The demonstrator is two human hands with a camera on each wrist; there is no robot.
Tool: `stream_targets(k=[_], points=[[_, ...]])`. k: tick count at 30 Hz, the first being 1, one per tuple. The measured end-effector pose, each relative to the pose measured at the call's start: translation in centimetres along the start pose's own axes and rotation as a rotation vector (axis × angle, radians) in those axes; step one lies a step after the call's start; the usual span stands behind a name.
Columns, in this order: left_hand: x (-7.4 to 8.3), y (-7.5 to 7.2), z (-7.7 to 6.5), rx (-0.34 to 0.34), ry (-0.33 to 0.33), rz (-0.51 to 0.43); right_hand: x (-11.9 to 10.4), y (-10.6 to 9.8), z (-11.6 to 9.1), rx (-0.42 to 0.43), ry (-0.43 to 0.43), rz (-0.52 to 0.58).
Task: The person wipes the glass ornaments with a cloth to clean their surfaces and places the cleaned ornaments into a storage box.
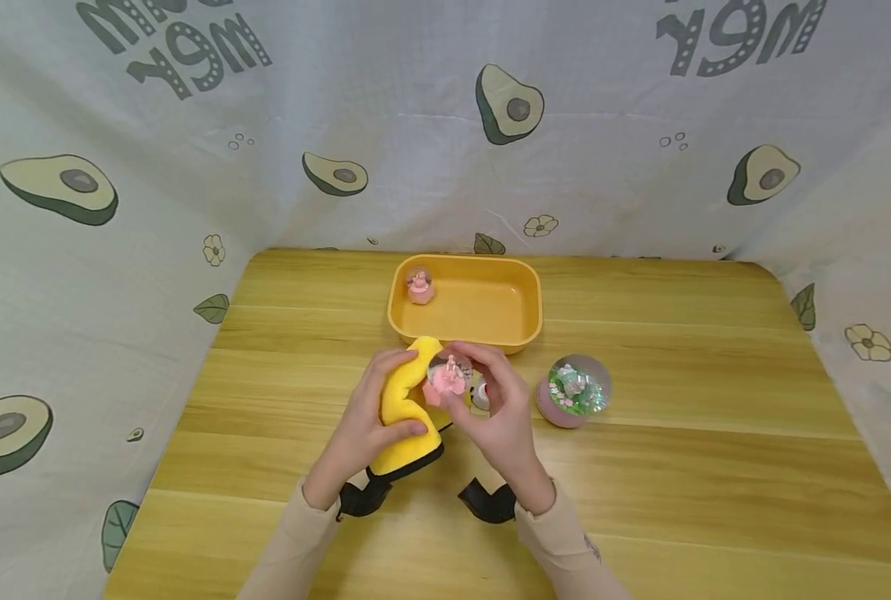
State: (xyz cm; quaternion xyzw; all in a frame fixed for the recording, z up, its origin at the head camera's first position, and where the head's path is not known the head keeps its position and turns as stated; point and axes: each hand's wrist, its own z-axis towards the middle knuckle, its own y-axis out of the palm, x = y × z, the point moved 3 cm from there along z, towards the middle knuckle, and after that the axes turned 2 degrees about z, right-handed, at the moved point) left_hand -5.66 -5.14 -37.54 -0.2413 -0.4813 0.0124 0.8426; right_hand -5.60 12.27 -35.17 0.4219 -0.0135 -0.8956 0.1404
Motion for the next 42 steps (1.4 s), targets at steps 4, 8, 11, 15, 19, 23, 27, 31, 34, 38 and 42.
stream_targets(k=[4, 8, 11, 15, 19, 23, 27, 31, 34, 38, 42], points=[[-0.2, -0.1, -0.2, 0.04, 0.005, 0.012, 0.2, -0.3, 0.6, 0.013, 0.016, 0.011], [-0.6, -0.4, -0.5, 0.058, 0.006, 0.006, 0.4, -0.7, 1.3, 0.026, 0.04, 0.014], [-0.8, -0.6, -0.7, 0.076, 0.001, 0.006, 0.8, -1.0, 1.8, 0.045, 0.06, 0.014], [-1.0, -0.8, -0.9, 0.092, -0.014, 0.007, 1.5, -1.4, 2.6, 0.086, 0.123, 0.002], [-1.1, -1.0, -1.0, 0.093, -0.017, -0.003, 2.6, -1.7, 3.6, 0.129, 0.198, -0.031], [-1.2, -1.0, -1.1, 0.094, -0.015, -0.014, 4.1, -2.0, 4.7, 0.156, 0.266, -0.083], [-1.3, -1.0, -1.2, 0.099, -0.012, -0.02, 5.6, -2.4, 5.8, 0.174, 0.294, -0.138], [-1.4, -1.0, -1.3, 0.105, -0.008, -0.02, 6.9, -2.8, 6.8, 0.19, 0.277, -0.176], [-1.4, -1.1, -1.4, 0.107, -0.006, -0.016, 7.5, -3.0, 7.3, 0.2, 0.278, -0.208], [-1.4, -1.1, -1.5, 0.11, 0.0, -0.012, 8.1, -3.1, 7.9, 0.207, 0.292, -0.238], [-1.4, -1.1, -1.6, 0.107, -0.013, -0.019, 7.5, -2.5, 8.6, 0.206, 0.296, -0.264]])
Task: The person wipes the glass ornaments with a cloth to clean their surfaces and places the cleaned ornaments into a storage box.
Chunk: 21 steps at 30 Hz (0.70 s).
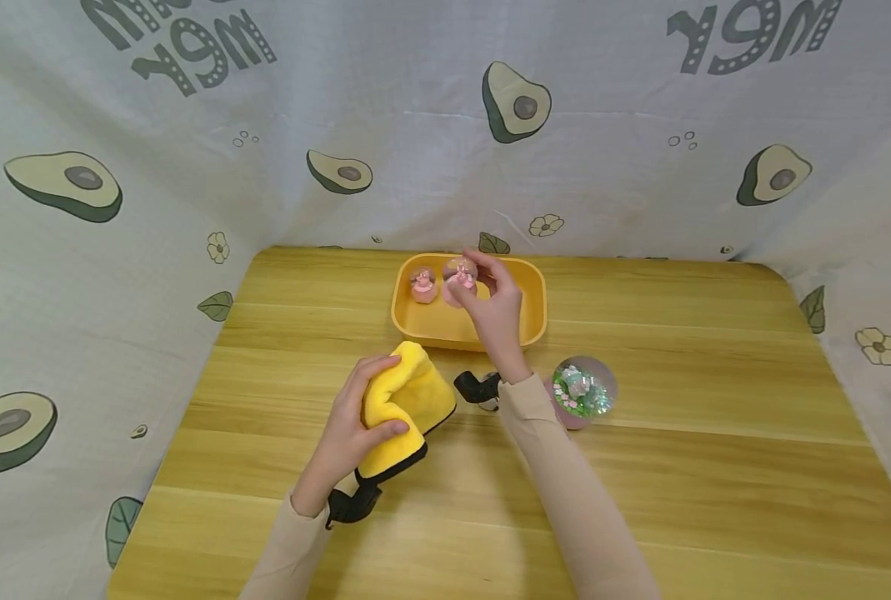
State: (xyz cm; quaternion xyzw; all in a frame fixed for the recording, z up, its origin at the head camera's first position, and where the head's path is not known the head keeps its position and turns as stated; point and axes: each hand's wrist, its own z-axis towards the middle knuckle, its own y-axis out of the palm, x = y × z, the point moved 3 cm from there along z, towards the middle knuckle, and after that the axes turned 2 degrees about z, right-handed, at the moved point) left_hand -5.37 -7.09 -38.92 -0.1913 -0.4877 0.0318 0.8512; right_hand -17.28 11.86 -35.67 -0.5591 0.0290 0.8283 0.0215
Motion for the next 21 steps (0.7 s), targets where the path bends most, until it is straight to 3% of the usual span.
stream_targets(k=[4, 13, 21], points=[[0.0, -0.1, -0.1, 0.002, -0.012, 0.0, -0.5, 0.5, 0.3, -0.006, 0.005, -0.029], [0.0, -0.5, -0.2, 0.005, -0.019, -0.005, 1.0, 0.8, 1.1, -0.002, 0.039, -0.01], [-0.1, -0.7, -0.3, 0.001, -0.019, 0.003, 2.3, 0.8, 1.6, 0.013, 0.131, -0.041]])
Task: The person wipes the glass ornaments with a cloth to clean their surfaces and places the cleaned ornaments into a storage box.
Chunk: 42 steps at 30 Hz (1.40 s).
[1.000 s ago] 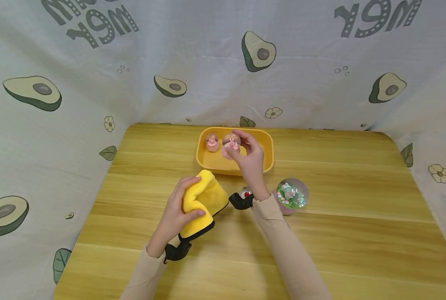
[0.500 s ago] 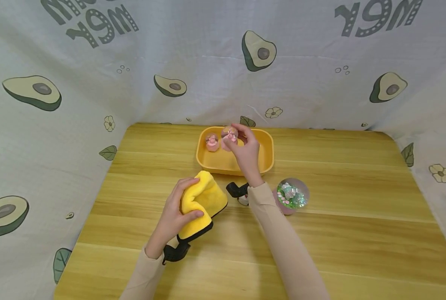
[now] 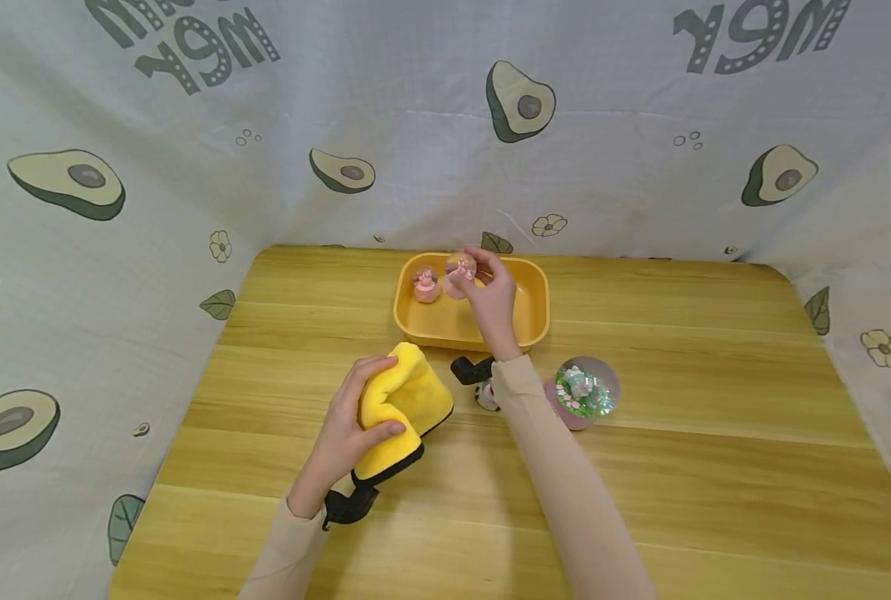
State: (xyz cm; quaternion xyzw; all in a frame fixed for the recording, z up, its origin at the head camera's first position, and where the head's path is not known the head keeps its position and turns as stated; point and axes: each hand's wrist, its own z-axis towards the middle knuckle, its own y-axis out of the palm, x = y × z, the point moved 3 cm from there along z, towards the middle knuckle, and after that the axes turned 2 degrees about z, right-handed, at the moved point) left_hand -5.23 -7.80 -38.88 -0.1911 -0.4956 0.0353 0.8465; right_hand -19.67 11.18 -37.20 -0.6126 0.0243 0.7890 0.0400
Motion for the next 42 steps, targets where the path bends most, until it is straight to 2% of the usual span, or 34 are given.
stream_targets(k=[8, 21, 30, 42], points=[[-0.2, 0.0, -0.1, -0.009, -0.009, -0.009, 4.2, -0.2, 1.9, 0.041, 0.057, -0.009], [-0.4, 0.1, -0.3, -0.015, -0.012, -0.026, 5.3, 0.1, 3.4, 0.085, 0.16, -0.045], [-0.4, 0.1, -0.4, -0.02, -0.017, -0.031, 6.1, 0.1, 4.3, 0.079, 0.223, -0.055], [-0.6, 0.1, -0.6, -0.037, -0.05, -0.024, 7.0, 0.7, 5.2, 0.038, 0.337, -0.199]])
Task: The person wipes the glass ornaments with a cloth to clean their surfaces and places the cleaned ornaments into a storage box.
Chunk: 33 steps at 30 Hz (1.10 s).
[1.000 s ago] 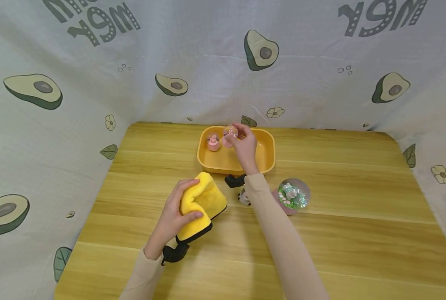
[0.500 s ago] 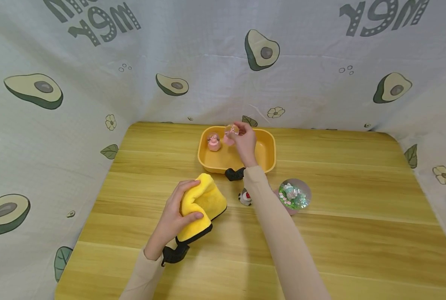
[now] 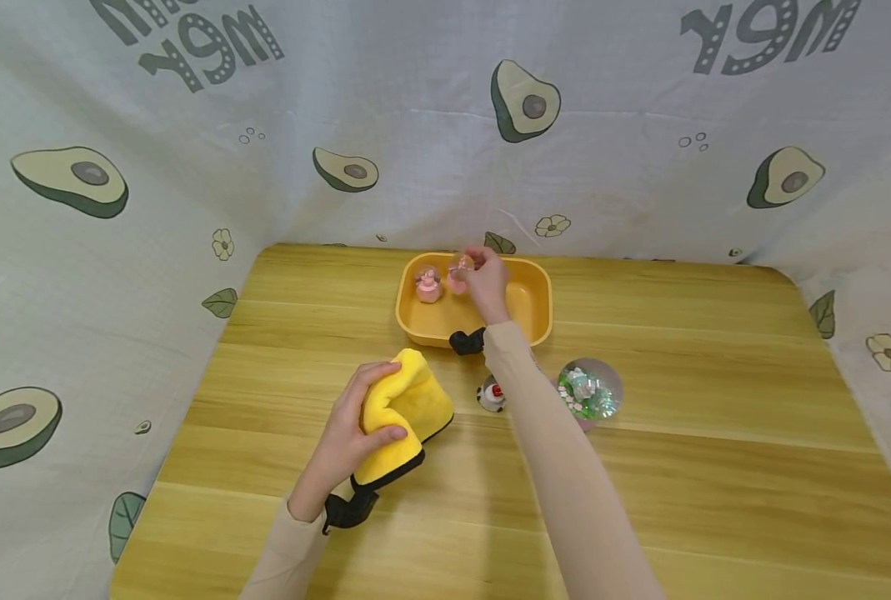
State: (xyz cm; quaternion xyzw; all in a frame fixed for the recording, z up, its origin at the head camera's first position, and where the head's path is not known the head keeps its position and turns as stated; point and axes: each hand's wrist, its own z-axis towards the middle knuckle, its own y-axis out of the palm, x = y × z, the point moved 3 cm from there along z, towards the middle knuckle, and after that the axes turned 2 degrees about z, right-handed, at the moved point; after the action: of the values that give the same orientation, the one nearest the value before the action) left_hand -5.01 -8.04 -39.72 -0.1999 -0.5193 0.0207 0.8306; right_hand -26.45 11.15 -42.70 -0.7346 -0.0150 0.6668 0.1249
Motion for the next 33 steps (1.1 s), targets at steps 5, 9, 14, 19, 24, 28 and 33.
stream_targets(k=[5, 9, 14, 19, 24, 28, 33], points=[[0.06, -0.04, -0.02, 0.0, -0.002, -0.003, 0.53, 0.41, 0.41, 0.005, 0.016, -0.056], [0.05, -0.02, -0.02, -0.001, -0.004, -0.004, 0.95, 0.53, 0.74, 0.013, 0.034, -0.083], [0.08, 0.01, -0.02, 0.005, -0.006, 0.009, 0.94, 0.82, 0.79, 0.018, 0.069, -0.133], [0.08, 0.06, 0.01, 0.008, -0.003, 0.019, 0.89, 0.96, 0.73, 0.028, 0.097, -0.175], [0.0, 0.12, 0.02, 0.008, 0.007, 0.01, 0.91, 0.88, 0.71, 0.016, 0.105, -0.206], [-0.02, 0.12, 0.07, 0.007, 0.007, 0.002, 0.84, 0.87, 0.55, -0.009, 0.095, -0.204], [-0.17, 0.16, 0.03, 0.005, -0.005, -0.005, 0.84, 0.84, 0.41, -0.029, 0.082, -0.205]])
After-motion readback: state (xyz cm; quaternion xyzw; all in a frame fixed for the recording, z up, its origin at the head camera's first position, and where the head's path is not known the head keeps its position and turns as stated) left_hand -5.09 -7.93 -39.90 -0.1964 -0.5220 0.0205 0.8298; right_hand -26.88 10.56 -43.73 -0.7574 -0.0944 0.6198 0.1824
